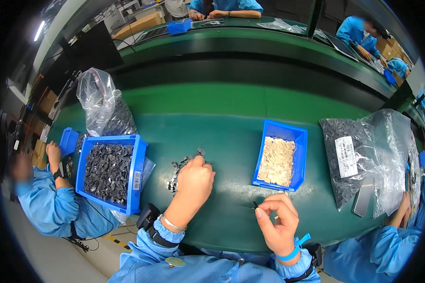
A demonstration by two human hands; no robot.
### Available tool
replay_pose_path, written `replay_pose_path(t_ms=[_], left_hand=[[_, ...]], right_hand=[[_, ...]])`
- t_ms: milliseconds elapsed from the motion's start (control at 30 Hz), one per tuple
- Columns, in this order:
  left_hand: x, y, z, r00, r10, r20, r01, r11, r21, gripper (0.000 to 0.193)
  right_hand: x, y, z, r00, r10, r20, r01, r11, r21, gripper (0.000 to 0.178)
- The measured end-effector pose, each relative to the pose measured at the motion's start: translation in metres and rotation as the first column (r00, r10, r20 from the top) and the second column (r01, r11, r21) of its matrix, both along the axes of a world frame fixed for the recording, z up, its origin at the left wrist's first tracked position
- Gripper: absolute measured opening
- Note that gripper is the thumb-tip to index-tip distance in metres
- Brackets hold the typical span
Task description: The worker is sorting and assembling small black and beige manufacturing components at a factory workbench.
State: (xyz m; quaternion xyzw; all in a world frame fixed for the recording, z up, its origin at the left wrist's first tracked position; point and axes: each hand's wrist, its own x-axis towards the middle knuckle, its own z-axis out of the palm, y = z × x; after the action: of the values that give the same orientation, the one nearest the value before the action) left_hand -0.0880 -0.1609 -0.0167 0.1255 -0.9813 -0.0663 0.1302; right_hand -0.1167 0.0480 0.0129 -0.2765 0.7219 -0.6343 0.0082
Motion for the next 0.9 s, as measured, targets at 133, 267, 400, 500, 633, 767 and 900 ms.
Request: replay_pose_path(t_ms=[133, 267, 400, 500, 633, 767, 900], left_hand=[[-0.004, 0.005, 0.003, 0.999, -0.003, 0.043, 0.003, 1.000, 0.010, 0.008], [0.003, 0.004, 0.008, 1.000, -0.011, 0.013, 0.011, 0.999, 0.035, 0.008], [0.008, 0.006, 0.038, 0.924, 0.008, -0.382, 0.154, 0.907, 0.393, 0.008], [0.019, 0.014, 0.050, 0.875, 0.139, -0.465, 0.338, 0.512, 0.789, 0.007], [0.042, 0.029, 0.054, 0.939, 0.216, -0.269, 0.339, -0.435, 0.834, 0.008], [0.055, 0.041, 0.040, 0.984, 0.078, -0.159, 0.161, -0.766, 0.622, 0.013], [0.061, 0.045, 0.030, 0.986, 0.057, -0.157, 0.129, -0.857, 0.499, 0.024]], right_hand=[[0.001, 0.001, 0.001, 1.000, -0.003, -0.002, 0.003, 1.000, -0.004, 0.008], [0.002, 0.000, -0.001, 1.000, -0.002, 0.019, 0.002, 1.000, -0.025, 0.007], [-0.002, 0.001, -0.001, 1.000, -0.001, -0.029, 0.000, 1.000, -0.027, 0.008], [-0.002, -0.005, 0.003, 0.995, -0.008, -0.104, 0.010, 1.000, 0.014, 0.013], [0.002, -0.021, 0.008, 0.936, 0.059, -0.347, -0.080, 0.996, -0.048, 0.038], [0.008, -0.032, 0.016, 0.841, 0.104, -0.531, -0.150, 0.988, -0.044, 0.047], [0.016, -0.029, 0.015, 0.849, 0.103, -0.518, -0.106, 0.994, 0.023, 0.040]])
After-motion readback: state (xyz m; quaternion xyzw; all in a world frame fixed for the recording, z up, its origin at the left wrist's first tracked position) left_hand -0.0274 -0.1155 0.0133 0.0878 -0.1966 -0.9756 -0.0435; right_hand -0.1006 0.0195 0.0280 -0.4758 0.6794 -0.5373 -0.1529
